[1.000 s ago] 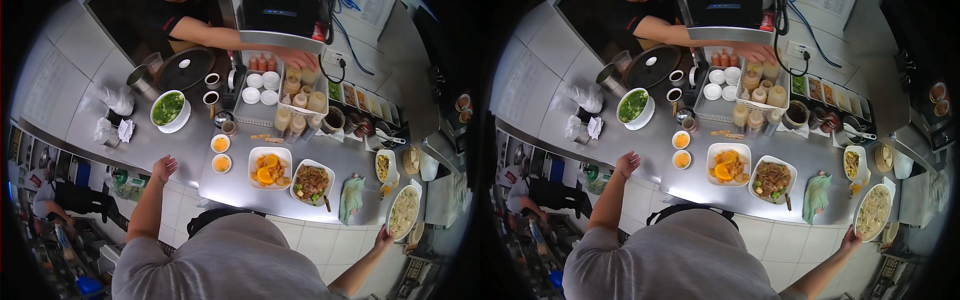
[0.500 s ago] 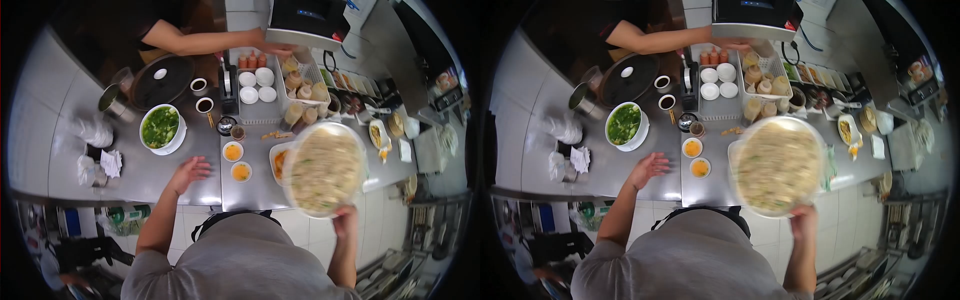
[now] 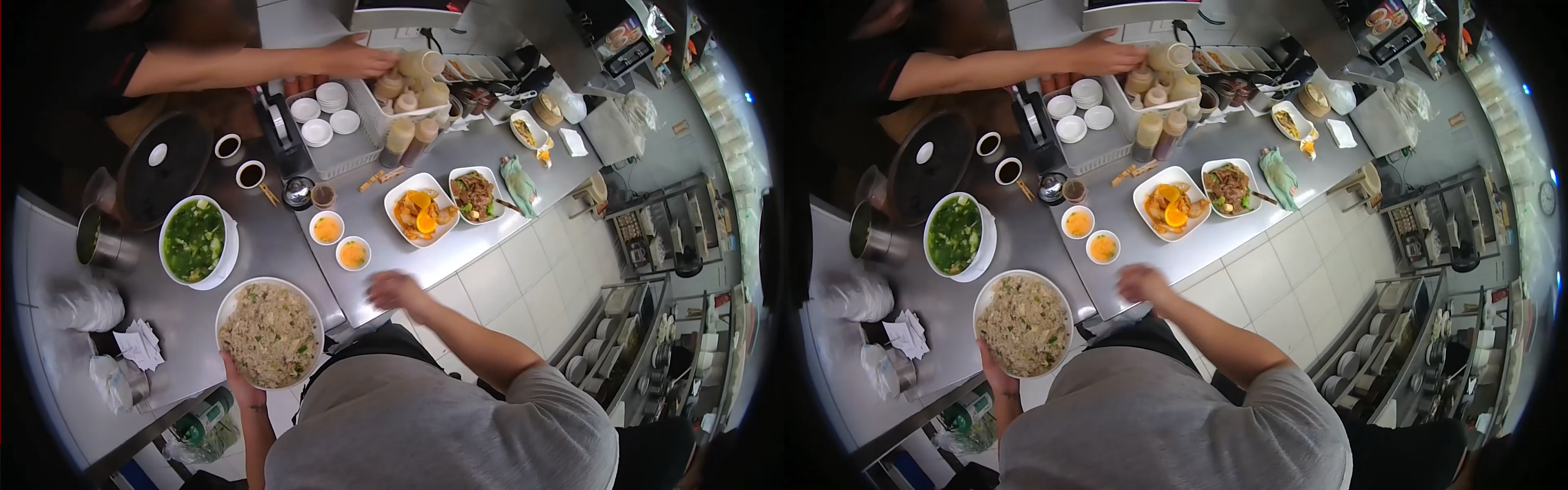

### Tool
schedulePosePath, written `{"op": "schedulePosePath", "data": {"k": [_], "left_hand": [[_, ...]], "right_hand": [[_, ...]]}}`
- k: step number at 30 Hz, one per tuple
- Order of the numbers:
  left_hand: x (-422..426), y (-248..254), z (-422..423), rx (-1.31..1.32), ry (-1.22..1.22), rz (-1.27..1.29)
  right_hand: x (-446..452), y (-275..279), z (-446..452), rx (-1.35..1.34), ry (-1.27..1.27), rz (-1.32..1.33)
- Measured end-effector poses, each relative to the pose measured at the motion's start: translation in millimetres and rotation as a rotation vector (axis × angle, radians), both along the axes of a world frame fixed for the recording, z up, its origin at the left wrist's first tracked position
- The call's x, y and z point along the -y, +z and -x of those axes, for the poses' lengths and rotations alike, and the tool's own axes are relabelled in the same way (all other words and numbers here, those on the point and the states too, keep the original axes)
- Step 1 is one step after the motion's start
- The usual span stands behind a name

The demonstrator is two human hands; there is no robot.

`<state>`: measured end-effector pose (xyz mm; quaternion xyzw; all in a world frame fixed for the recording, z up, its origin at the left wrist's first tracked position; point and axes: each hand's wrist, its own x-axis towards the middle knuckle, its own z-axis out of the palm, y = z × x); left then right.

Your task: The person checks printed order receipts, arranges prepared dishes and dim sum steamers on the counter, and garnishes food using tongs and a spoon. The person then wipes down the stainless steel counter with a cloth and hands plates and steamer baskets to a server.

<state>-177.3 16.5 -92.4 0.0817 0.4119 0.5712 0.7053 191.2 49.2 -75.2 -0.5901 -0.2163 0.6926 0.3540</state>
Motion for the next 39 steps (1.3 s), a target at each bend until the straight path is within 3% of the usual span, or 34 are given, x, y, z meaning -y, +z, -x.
{"op": "schedulePosePath", "data": {"k": [2, 6, 12, 13, 14, 16, 18, 20, 23, 27, 30, 33, 36, 39], "left_hand": [[6, -11, 15, 0.013, 0.025, 0.027], [7, -20, 28, 0.008, 0.064, 0.045], [0, -21, 22, 0.054, 0.062, -0.011], [-3, -22, 24, 0.037, 0.075, -0.009], [-5, -23, 26, 0.021, 0.091, -0.005], [-1, -29, 28, -0.002, 0.130, 0.009], [-2, -34, 33, -0.021, 0.134, 0.018], [-6, -32, 31, -0.067, 0.175, 0.020], [-9, -41, 39, -0.320, 0.286, 0.096], [-13, -61, 41, -0.613, 0.449, 0.117], [-12, -63, 29, -0.673, 0.578, 0.109], [-12, -72, 32, -0.900, 0.890, 0.074], [-12, -32, 4, -1.162, 0.999, -0.063], [-19, 50, -57, -1.181, 0.805, -0.146]], "right_hand": [[-2, -6, -48, 0.098, -0.290, 0.024], [-18, -1, -89, -0.091, -0.519, 0.090], [-24, -17, -115, -0.110, -0.321, 0.177], [-20, -4, -118, -0.039, -0.086, 0.224], [-24, 47, -108, 0.157, 0.299, 0.218], [-38, 96, -101, 0.272, 0.432, -0.073], [-67, 139, -99, 0.301, 0.232, -0.335], [-96, 147, -99, 0.273, 0.122, -0.507], [-101, 152, -76, 0.200, 0.269, -0.597], [-82, 135, -48, 0.046, 0.607, -0.417], [-71, 115, -45, 0.017, 0.718, -0.388], [-67, 114, -59, 0.065, 0.728, -0.418], [-78, 115, -94, 0.122, 0.576, -0.442], [-101, 132, -138, 0.172, 0.374, -0.486]]}}
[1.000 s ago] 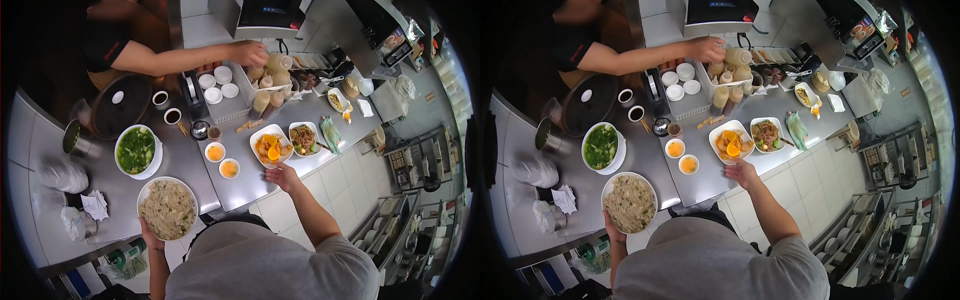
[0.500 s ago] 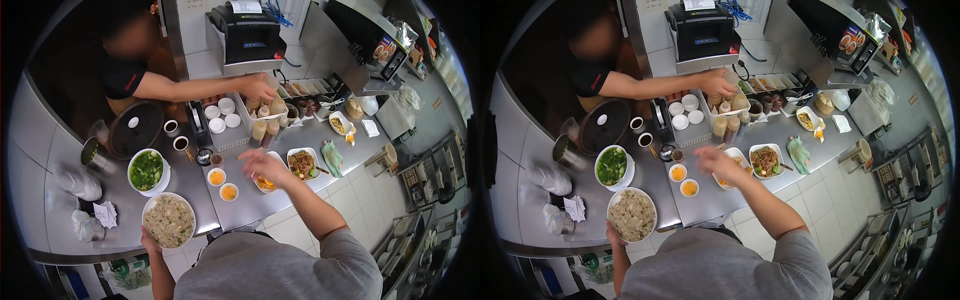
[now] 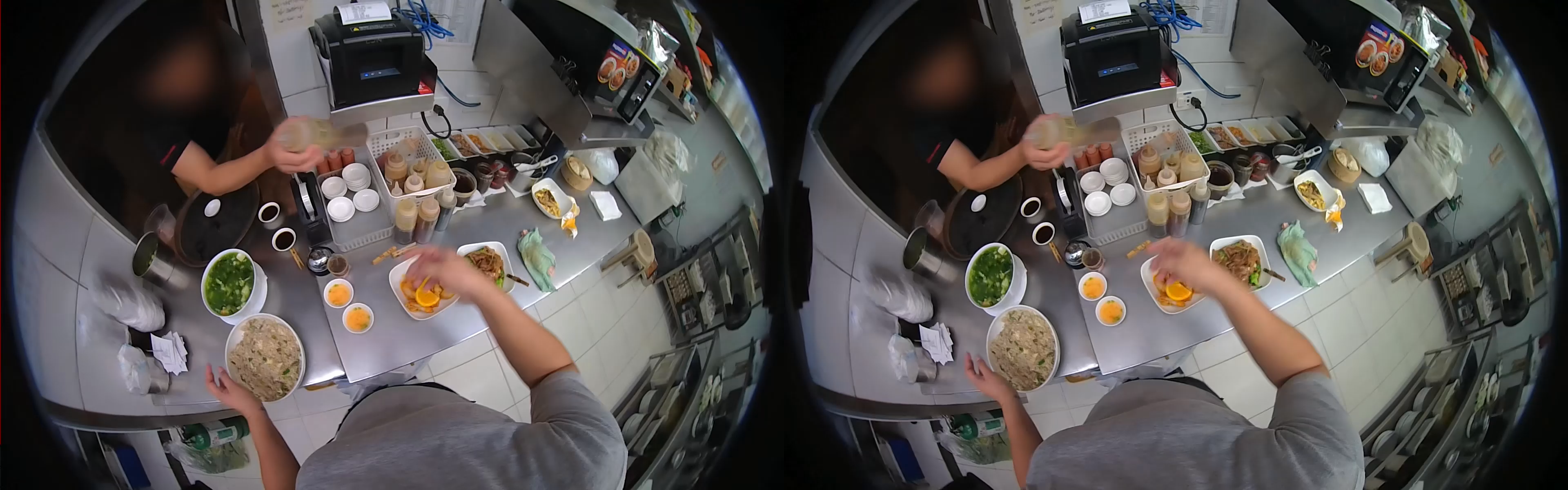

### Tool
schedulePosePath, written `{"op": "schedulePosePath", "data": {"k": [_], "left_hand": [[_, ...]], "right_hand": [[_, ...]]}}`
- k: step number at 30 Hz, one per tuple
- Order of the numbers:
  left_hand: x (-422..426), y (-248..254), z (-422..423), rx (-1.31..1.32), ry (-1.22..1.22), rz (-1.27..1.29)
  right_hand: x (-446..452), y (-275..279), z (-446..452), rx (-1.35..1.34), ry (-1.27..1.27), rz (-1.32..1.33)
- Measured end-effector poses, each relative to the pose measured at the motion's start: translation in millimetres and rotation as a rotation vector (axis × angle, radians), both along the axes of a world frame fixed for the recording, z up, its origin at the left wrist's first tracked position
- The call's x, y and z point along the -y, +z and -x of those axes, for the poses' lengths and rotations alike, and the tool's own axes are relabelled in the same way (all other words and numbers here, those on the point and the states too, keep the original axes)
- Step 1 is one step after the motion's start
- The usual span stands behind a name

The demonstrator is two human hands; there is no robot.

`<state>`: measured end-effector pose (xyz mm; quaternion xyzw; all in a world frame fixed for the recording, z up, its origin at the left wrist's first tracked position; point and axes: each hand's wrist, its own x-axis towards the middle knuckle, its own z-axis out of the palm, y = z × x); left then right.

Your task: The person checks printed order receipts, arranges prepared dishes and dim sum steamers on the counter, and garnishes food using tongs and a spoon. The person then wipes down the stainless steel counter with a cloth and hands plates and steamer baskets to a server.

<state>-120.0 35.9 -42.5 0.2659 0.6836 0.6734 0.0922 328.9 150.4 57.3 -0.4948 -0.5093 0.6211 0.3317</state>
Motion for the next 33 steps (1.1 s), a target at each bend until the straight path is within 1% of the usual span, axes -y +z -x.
{"op": "schedulePosePath", "data": {"k": [1, 3, 5, 7, 8, 10, 11, 12, 13, 15, 17, 20, 25, 27, 29, 31, 33], "left_hand": [[-8, 6, -6, -0.086, -0.079, -0.002], [-22, 6, -20, -0.237, -0.235, -0.004], [-34, 6, -43, -0.247, -0.392, -0.013], [-45, 18, -77, -0.263, -0.522, -0.025], [-45, 17, -93, -0.219, -0.559, -0.032], [-49, 12, -125, -0.136, -0.612, -0.058], [-48, 13, -138, -0.144, -0.613, -0.030], [-44, 13, -150, -0.148, -0.604, -0.004], [-43, 14, -160, -0.148, -0.585, 0.018], [-37, 18, -176, -0.049, -0.510, 0.024], [-28, 20, -191, 0.020, -0.419, 0.049], [-17, 19, -208, 0.046, -0.276, 0.099], [0, 22, -224, 0.084, -0.169, 0.166], [3, 16, -222, 0.170, -0.133, 0.146], [1, 15, -221, 0.202, -0.126, 0.158], [-3, 18, -223, 0.216, -0.135, 0.164], [-7, 21, -224, 0.217, -0.154, 0.162]], "right_hand": [[-8, 10, -11, 0.001, -0.100, -0.025], [-38, 8, -36, 0.117, -0.285, -0.114], [-77, 11, -47, 0.571, -0.346, -0.309], [-110, 19, -43, 0.733, -0.340, -0.615], [-129, 24, -41, 0.799, -0.333, -0.779], [-181, 14, -42, 0.916, -0.260, -0.992], [-214, 5, -40, 0.964, -0.215, -1.114], [-252, -4, -43, 1.077, -0.058, -0.954], [-276, -4, -39, 1.094, -0.064, -0.820], [-313, -6, -32, 1.139, -0.061, -0.549], [-369, -38, -39, 1.293, -0.115, -0.626], [-408, -41, -41, 1.369, -0.132, -0.616], [-412, -35, -38, 1.381, 0.009, -0.613], [-411, -34, -34, 1.387, 0.059, -0.640], [-410, -31, -32, 1.394, 0.113, -0.658], [-408, -30, -33, 1.408, 0.206, -0.658], [-399, -28, -40, 1.455, 0.377, -0.620]]}}
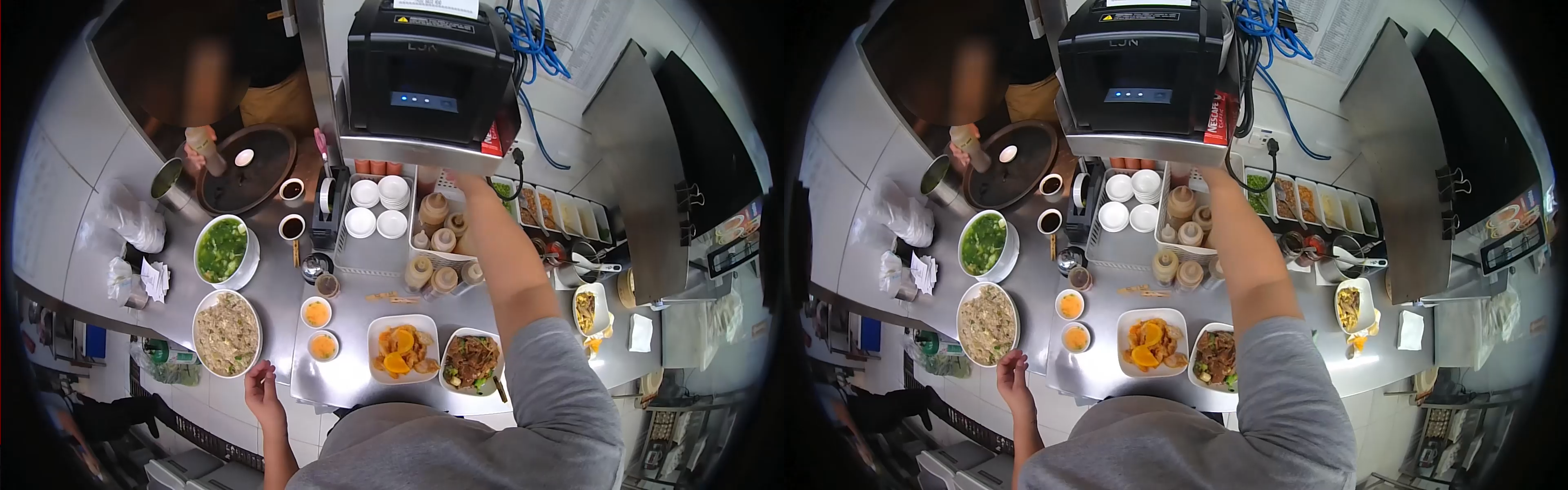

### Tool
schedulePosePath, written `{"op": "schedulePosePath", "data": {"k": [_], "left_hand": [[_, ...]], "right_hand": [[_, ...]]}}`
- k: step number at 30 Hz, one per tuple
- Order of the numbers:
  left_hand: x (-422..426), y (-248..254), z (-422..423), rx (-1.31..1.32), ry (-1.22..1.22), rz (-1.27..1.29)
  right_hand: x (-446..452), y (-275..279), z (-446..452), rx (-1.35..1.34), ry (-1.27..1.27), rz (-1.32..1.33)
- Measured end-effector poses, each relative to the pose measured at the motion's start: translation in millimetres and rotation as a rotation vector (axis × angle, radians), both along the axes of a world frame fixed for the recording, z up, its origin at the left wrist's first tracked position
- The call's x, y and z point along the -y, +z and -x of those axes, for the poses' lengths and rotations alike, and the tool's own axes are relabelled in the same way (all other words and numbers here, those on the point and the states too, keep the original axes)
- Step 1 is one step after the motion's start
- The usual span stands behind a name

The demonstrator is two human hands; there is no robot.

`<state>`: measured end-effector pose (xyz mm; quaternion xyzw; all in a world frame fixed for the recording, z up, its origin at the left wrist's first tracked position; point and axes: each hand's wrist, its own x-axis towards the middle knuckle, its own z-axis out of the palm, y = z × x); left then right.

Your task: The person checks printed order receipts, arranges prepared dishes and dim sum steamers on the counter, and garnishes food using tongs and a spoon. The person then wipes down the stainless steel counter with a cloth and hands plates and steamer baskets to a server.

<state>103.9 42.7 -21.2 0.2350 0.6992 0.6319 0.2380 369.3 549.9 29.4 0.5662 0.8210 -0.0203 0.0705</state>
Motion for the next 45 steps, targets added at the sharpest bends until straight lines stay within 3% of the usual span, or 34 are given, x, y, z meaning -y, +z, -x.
{"op": "schedulePosePath", "data": {"k": [4, 7, 15, 32, 38, 42, 43, 45], "left_hand": [[-3, -2, 3, 0.000, -0.026, -0.002], [-7, -3, 7, 0.022, -0.025, -0.011], [-3, -11, 17, 0.071, 0.017, -0.003], [-7, -7, 23, -0.008, 0.000, -0.002], [10, -16, 31, -0.006, 0.046, -0.006], [19, -8, 50, -0.096, 0.078, -0.005], [22, -3, 57, -0.121, 0.092, 0.013], [28, 5, 79, -0.179, 0.120, 0.073]], "right_hand": [[26, -9, -13, 0.191, 0.134, 0.300], [27, -16, -17, 0.070, -0.012, 0.356], [13, -16, 8, -0.131, -0.116, -0.169], [13, -6, 19, 0.009, -0.101, -0.195], [40, 4, 0, 0.182, -0.135, -0.214], [54, 36, 4, 0.311, -0.124, -0.023], [70, 52, 12, 0.297, -0.101, -0.015], [99, 63, 28, 0.010, -0.036, -0.162]]}}
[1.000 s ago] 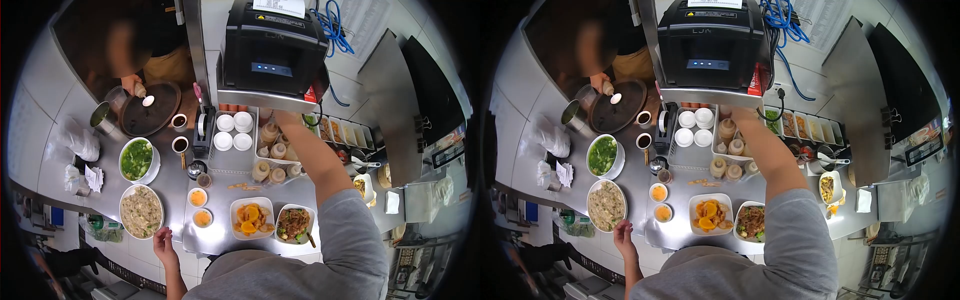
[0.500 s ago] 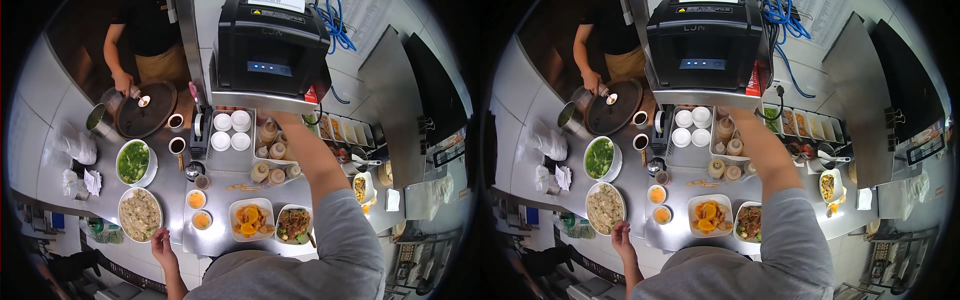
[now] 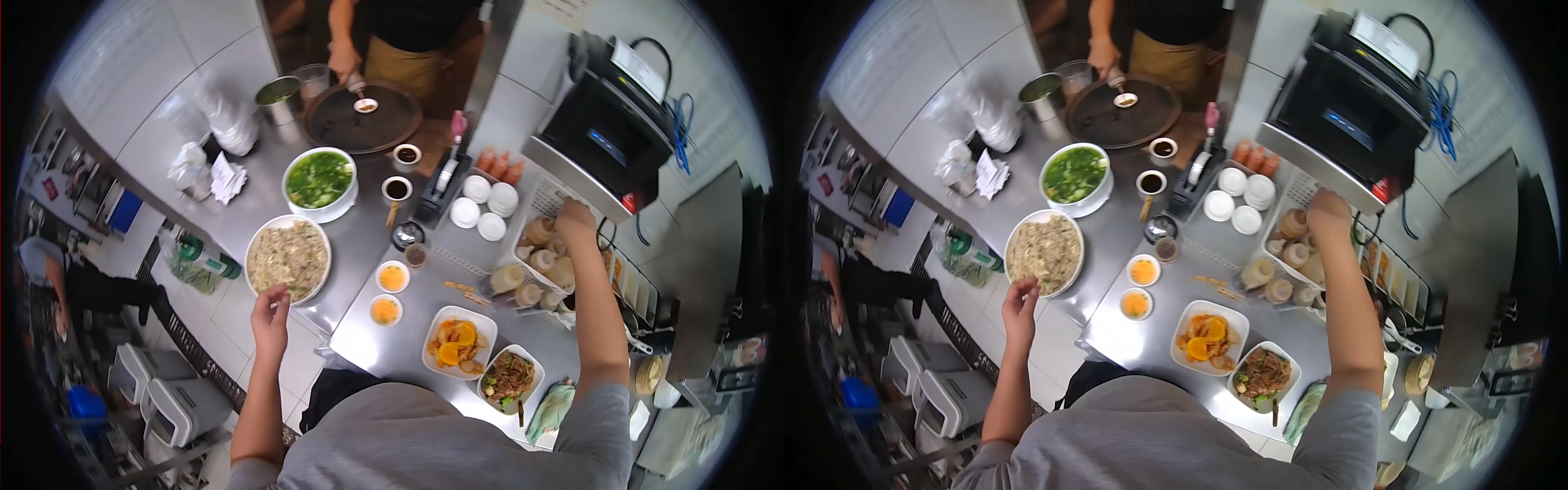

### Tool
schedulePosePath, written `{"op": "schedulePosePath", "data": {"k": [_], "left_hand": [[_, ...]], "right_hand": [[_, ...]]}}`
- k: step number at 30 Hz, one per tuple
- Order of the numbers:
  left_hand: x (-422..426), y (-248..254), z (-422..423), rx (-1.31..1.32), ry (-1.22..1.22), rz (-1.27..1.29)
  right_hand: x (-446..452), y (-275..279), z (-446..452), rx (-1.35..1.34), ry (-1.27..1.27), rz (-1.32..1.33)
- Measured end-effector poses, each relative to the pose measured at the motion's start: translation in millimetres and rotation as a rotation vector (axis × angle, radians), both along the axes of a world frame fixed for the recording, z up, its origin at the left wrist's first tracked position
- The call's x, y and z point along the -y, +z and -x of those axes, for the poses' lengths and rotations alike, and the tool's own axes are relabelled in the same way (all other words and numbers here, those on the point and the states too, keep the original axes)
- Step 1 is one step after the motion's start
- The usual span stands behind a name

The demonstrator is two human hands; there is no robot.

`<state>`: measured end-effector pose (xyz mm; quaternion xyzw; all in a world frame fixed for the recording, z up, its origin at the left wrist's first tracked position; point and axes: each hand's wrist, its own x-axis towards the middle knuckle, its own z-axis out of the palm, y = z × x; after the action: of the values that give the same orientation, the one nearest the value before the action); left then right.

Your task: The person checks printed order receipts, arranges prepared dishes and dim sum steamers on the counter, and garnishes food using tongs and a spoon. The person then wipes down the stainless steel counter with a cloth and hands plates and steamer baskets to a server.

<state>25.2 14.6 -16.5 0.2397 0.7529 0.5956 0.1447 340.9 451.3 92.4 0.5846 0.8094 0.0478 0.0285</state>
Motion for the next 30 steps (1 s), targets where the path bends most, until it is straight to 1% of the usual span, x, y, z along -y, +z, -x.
{"op": "schedulePosePath", "data": {"k": [2, 3, 4, 5, 6, 8, 10, 11, 12, 14, 15, 17, 18, 21, 22, 25, 30], "left_hand": [[9, -3, 38, -0.061, 0.021, 0.088], [12, -14, 63, -0.161, 0.049, 0.130], [15, -23, 90, -0.260, 0.085, 0.222], [15, -31, 116, -0.362, 0.117, 0.313], [13, -38, 139, -0.373, 0.129, 0.317], [1, -51, 192, -0.400, 0.135, 0.320], [-34, -83, 255, -0.320, -0.033, 0.227], [-55, -92, 280, -0.265, -0.116, 0.181], [-78, -91, 290, -0.071, -0.176, 0.200], [-126, -94, 304, 0.317, -0.292, 0.271], [-145, -100, 312, 0.502, -0.353, 0.324], [-175, -103, 311, 0.674, -0.462, 0.340], [-187, -106, 310, 0.758, -0.518, 0.355], [-202, -114, 307, 0.642, -0.512, 0.380], [-204, -115, 307, 0.648, -0.496, 0.363], [-207, -115, 311, 0.635, -0.456, 0.352], [-207, -106, 336, 0.580, -0.505, 0.394]], "right_hand": [[44, 13, 22, -0.135, 0.215, -0.074], [81, 34, 42, -0.198, 0.230, -0.049], [116, 48, 64, -0.263, 0.240, -0.025], [135, 42, 79, -0.382, 0.314, 0.021], [154, 36, 95, -0.504, 0.383, 0.069], [189, 13, 137, -0.742, 0.438, 0.497], [214, -44, 179, -0.633, 0.466, 0.725], [228, -82, 199, -0.715, 0.326, 0.922], [244, -119, 215, -0.789, 0.177, 1.119], [272, -164, 246, -0.919, -0.111, 1.308], [285, -171, 260, -0.984, -0.170, 1.304], [307, -182, 283, -1.132, -0.284, 1.285], [313, -184, 290, -1.143, -0.284, 1.159], [318, -186, 296, -1.068, -0.320, 1.072], [320, -182, 298, -1.063, -0.347, 1.029], [322, -182, 299, -1.082, -0.332, 1.011], [330, -164, 305, -0.978, -0.373, 0.941]]}}
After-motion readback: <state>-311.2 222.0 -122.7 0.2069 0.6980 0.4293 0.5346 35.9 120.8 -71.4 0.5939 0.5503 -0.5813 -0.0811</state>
